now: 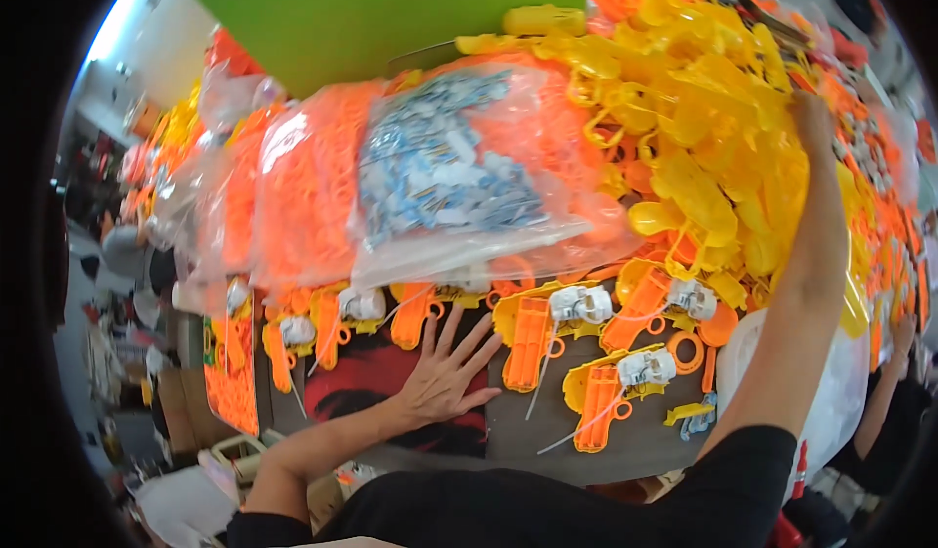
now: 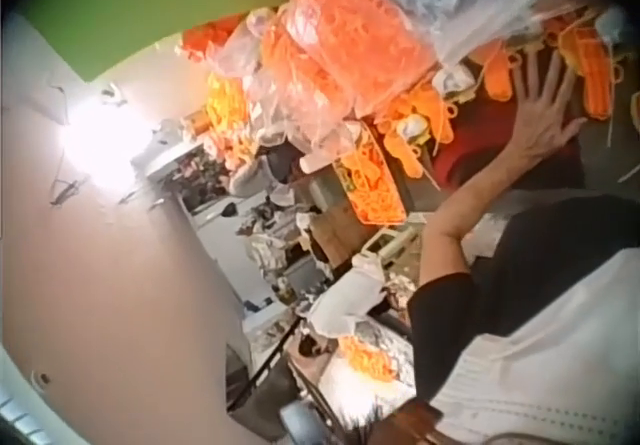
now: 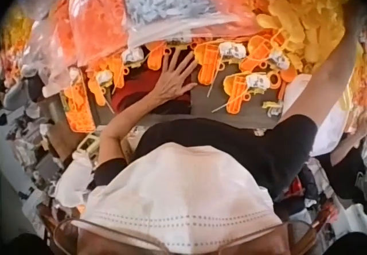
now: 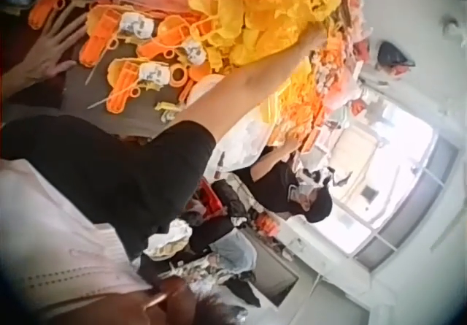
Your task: Manually assemble plastic components of toy guns at a factory workstation.
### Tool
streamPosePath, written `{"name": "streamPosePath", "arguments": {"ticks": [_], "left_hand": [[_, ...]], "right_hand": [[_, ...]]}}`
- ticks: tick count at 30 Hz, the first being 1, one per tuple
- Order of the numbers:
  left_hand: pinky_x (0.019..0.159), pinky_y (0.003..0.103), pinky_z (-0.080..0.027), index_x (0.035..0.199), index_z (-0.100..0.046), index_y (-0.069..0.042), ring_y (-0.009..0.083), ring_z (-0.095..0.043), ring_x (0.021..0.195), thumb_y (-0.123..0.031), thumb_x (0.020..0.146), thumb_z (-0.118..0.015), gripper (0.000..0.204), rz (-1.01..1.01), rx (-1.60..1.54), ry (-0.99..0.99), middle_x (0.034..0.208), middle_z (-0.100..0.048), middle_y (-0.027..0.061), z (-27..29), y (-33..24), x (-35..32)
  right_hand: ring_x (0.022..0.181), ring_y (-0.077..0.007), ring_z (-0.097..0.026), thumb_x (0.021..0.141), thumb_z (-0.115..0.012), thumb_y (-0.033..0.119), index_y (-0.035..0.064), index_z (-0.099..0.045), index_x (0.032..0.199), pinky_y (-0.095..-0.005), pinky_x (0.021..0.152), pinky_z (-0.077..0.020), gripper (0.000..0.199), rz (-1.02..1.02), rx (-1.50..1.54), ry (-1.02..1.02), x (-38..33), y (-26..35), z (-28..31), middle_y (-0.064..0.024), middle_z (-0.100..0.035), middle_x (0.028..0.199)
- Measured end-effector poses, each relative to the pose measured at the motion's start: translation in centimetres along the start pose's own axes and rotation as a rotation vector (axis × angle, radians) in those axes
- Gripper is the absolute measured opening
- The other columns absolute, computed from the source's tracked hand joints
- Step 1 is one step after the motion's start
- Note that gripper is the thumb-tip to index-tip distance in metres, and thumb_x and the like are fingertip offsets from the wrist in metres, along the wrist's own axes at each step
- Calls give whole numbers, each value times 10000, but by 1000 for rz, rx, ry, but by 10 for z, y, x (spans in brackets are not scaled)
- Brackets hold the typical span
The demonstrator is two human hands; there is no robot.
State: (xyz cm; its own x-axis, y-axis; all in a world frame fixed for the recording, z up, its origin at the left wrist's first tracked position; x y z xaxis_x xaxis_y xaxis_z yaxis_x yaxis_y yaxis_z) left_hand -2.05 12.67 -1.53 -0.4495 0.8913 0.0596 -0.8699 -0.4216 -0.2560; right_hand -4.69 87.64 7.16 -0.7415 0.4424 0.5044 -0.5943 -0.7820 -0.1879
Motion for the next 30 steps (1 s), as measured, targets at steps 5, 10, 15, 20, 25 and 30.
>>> {"name": "streamPosePath", "arguments": {"ticks": [5,10,15,20,25,30], "left_hand": [[1210,616,-81,1569,-311,-71,407,-156,1528,-554,941,-574,835,-20,-38,-69,1645,-261,134,-2,-1,-9],[1233,576,-66,1572,-301,-52,397,-130,1539,-549,936,-580,855,-120,-47,-211,1655,-233,153,-9,-2,-11],[1197,542,-236,1295,-576,-75,292,-469,1307,-310,845,-724,530,-318,21,-631,1287,-572,102,-5,9,-25],[1016,486,-421,1119,-627,-166,230,-562,1044,-88,750,-723,390,-293,-202,-1079,1091,-581,30,7,-41,-135],[1002,519,-415,1200,-571,-81,391,-515,1163,-86,806,-721,421,88,-244,-1006,1284,-507,188,14,-30,-222],[1103,506,-353,1310,-582,-68,393,-446,1324,-147,856,-706,477,400,-116,-751,1450,-456,182,11,-4,-232]], "right_hand": [[1088,-283,-616,948,-593,145,162,-631,1179,-397,874,-535,235,229,-230,-694,-20,23,111,-77,-668,1075],[1032,-272,-666,987,-600,181,111,-639,1190,-356,874,-523,219,-60,175,-526,-45,6,193,-67,-704,1087],[873,-91,-567,1027,-585,242,-10,-652,1082,-259,818,-469,266,228,1046,-47,-111,213,246,-6,-644,942],[841,-64,-548,969,-651,184,20,-664,1028,-253,767,-454,175,350,1112,511,-297,376,266,40,-612,874],[733,-142,-603,930,-675,169,-7,-661,1110,-305,694,-490,253,452,1219,604,-394,488,264,-97,-661,826],[835,-237,-640,921,-688,168,19,-674,1151,-347,761,-502,275,526,1033,286,-415,557,279,-132,-684,928]]}}
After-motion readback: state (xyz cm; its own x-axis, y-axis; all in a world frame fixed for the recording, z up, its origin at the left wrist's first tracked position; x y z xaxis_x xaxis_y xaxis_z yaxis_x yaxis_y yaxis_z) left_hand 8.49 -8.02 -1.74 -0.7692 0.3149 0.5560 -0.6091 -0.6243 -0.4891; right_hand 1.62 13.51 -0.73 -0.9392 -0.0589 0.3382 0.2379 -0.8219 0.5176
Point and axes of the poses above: each hand's wrist, its own x-axis towards the middle knuckle, its own z-axis out of the back of the hand, y = z × x, the point moved 2 cm from there along x, towards the middle knuckle
